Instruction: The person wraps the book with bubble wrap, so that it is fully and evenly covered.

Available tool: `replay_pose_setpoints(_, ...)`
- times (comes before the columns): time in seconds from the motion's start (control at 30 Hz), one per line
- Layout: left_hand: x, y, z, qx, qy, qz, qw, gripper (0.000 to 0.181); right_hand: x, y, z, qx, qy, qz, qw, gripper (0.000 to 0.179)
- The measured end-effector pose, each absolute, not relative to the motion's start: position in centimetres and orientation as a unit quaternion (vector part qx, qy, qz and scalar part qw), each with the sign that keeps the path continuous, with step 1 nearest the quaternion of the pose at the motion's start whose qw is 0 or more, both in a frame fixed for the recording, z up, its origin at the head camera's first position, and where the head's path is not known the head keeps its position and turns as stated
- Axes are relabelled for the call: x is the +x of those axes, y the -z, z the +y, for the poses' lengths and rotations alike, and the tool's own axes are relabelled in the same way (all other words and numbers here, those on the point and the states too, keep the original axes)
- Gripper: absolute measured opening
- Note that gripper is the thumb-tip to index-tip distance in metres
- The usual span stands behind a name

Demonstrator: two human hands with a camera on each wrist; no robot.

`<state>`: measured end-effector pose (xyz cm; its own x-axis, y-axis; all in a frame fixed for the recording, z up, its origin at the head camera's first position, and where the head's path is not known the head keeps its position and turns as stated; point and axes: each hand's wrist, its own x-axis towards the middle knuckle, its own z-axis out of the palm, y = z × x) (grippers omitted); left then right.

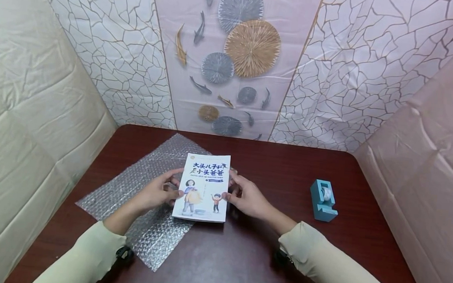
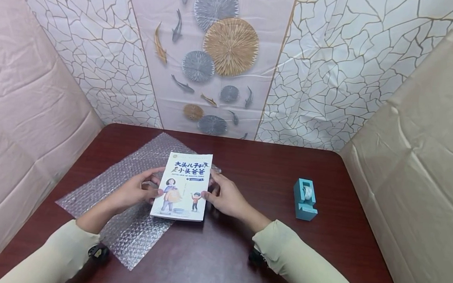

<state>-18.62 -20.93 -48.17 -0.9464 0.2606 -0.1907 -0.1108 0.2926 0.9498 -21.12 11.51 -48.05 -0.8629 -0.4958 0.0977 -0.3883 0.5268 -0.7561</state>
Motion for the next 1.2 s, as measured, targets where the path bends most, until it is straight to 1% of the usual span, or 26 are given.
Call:
replay_pose_setpoints(0.13,-18.6,48.3,-21.2,0.048,-0.594,0.788,0.157,0.082,-21.1,48.0,11.3,-0.263,0.417,0.868,0.063,0.083)
replay_pose_setpoints(0.37,-18.6,48.4,-21.7,0.042,-0.583,0.798,0.15,0.081,-21.1,48.0,10.9,-0.266,0.419,0.865,0.078,0.083)
replay_pose_setpoints(0.53,-18.6,48.5,-22.0,0.04,-0.589,0.793,0.152,0.081,-21.4,48.2,10.5,-0.27,0.415,0.866,0.07,0.082)
replay_pose_setpoints(0.83,-18.5,48.2,-22.6,0.03,-0.578,0.803,0.146,0.082,-21.6,48.4,9.8,-0.282,0.433,0.853,0.073,0.081)
replay_pose_setpoints(1.2,-18.5,48.5,-23.3,0.02,-0.58,0.803,0.135,0.082,-21.5,48.1,8.7,-0.279,0.429,0.854,0.093,0.081)
